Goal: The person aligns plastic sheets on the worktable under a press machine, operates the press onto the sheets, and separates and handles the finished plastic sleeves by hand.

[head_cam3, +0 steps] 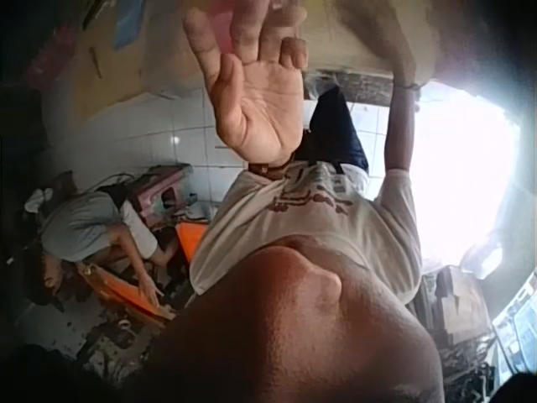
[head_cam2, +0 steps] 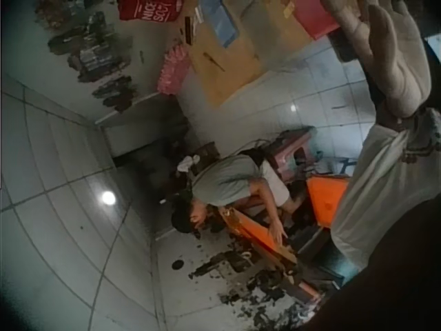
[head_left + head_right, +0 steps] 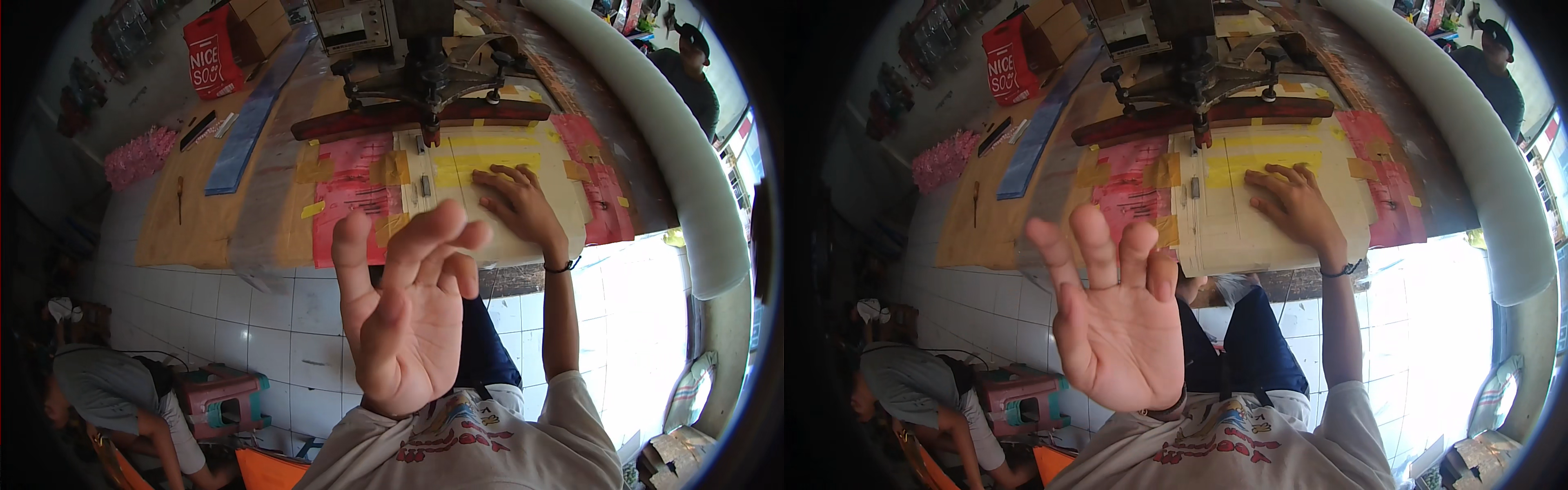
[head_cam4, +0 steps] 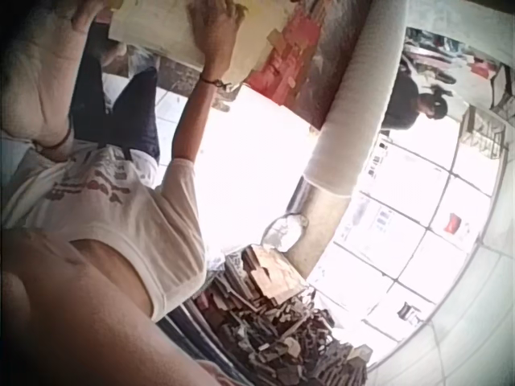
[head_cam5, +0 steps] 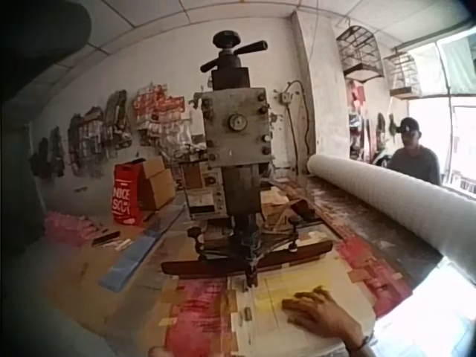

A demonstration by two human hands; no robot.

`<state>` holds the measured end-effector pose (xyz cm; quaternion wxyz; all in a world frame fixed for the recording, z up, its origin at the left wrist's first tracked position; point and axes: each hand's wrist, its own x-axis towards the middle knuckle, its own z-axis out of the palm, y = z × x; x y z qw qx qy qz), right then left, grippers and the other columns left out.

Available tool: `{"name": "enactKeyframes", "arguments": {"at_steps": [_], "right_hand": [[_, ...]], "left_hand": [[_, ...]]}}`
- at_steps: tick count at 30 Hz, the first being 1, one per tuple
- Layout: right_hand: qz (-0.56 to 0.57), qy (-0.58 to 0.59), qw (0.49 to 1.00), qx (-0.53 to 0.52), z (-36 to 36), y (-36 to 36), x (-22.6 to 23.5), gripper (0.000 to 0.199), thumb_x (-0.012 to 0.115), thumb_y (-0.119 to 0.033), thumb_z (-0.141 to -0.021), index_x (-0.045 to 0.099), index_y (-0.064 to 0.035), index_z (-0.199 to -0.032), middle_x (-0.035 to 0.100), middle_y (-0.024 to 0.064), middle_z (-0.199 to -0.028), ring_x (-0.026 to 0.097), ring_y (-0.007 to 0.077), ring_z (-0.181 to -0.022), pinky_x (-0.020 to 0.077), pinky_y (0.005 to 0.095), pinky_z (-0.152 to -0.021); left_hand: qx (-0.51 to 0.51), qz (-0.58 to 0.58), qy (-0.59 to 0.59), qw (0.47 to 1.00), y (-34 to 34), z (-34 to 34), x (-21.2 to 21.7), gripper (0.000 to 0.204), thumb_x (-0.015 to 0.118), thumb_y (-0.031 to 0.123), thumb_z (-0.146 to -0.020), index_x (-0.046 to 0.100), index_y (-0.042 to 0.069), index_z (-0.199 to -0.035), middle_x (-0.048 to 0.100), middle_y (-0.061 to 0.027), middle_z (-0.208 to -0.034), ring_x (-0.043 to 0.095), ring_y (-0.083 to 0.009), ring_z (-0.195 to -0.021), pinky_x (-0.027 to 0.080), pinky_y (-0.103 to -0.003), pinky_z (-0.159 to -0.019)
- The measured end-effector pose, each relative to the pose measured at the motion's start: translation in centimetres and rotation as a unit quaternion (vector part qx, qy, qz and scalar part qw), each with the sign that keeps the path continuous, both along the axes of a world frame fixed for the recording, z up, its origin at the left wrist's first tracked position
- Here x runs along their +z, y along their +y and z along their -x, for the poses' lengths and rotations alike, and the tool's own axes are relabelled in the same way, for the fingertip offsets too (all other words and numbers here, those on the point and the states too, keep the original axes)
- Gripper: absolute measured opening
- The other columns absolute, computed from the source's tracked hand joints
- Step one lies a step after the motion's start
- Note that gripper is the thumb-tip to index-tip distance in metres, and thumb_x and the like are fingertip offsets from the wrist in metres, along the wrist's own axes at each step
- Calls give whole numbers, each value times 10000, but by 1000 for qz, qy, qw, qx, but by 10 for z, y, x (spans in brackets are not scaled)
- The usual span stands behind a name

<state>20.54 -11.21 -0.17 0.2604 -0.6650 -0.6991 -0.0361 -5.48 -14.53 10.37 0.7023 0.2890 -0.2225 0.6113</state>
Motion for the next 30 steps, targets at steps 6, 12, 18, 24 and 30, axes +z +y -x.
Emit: {"name": "enactKeyframes", "arguments": {"at_steps": [6, 12, 18, 24, 30], "right_hand": [[24, -2, 1000, -15, -4, -5, 0, 414, 676, -305, -996, 672, -163, -1385, 671, 68, -1403, 512, 285, -1419, 286, 508, -1236], [26, -1, 1000, -9, 4, -1, 6, 414, 686, -309, -992, 678, -167, -1381, 670, 67, -1407, 513, 280, -1419, 283, 505, -1247], [12, -9, 1000, -10, 1, -2, -2, 399, 677, -332, -996, 683, -183, -1367, 677, 113, -1371, 531, 296, -1393, 293, 525, -1239], [34, 2, 999, -11, 6, -2, 8, 410, 688, -294, -994, 675, -163, -1383, 673, 52, -1405, 519, 269, -1417, 292, 506, -1253], [16, -16, 1000, -1, 5, -3, 4, 382, 677, -303, -1000, 682, -178, -1361, 676, 38, -1388, 535, 275, -1391, 305, 514, -1234]], "left_hand": [[106, 88, 186, 973, 51, -1, -32, 551, 496, 163, -1094, 306, 123, -1611, 525, -268, -1523, 565, -339, -1333, 430, -373, -960], [392, -57, 506, 766, 163, 18, -97, 349, 702, 56, -988, 626, 46, -1329, 726, -98, -1202, 679, -164, -1077, 520, -282, -904], [310, -91, 654, 684, 185, 16, -116, 241, 722, 57, -964, 723, -6, -1197, 791, -94, -1008, 727, -125, -936, 551, -267, -882], [325, -107, 631, 696, 189, 19, -125, 262, 625, 61, -1020, 683, 3, -1269, 801, -116, -1009, 751, -150, -917, 560, -281, -816], [328, -106, 652, 676, 186, 18, -124, 255, 610, 70, -1026, 677, 15, -1266, 800, -97, -992, 750, -161, -881, 553, -287, -765]]}}
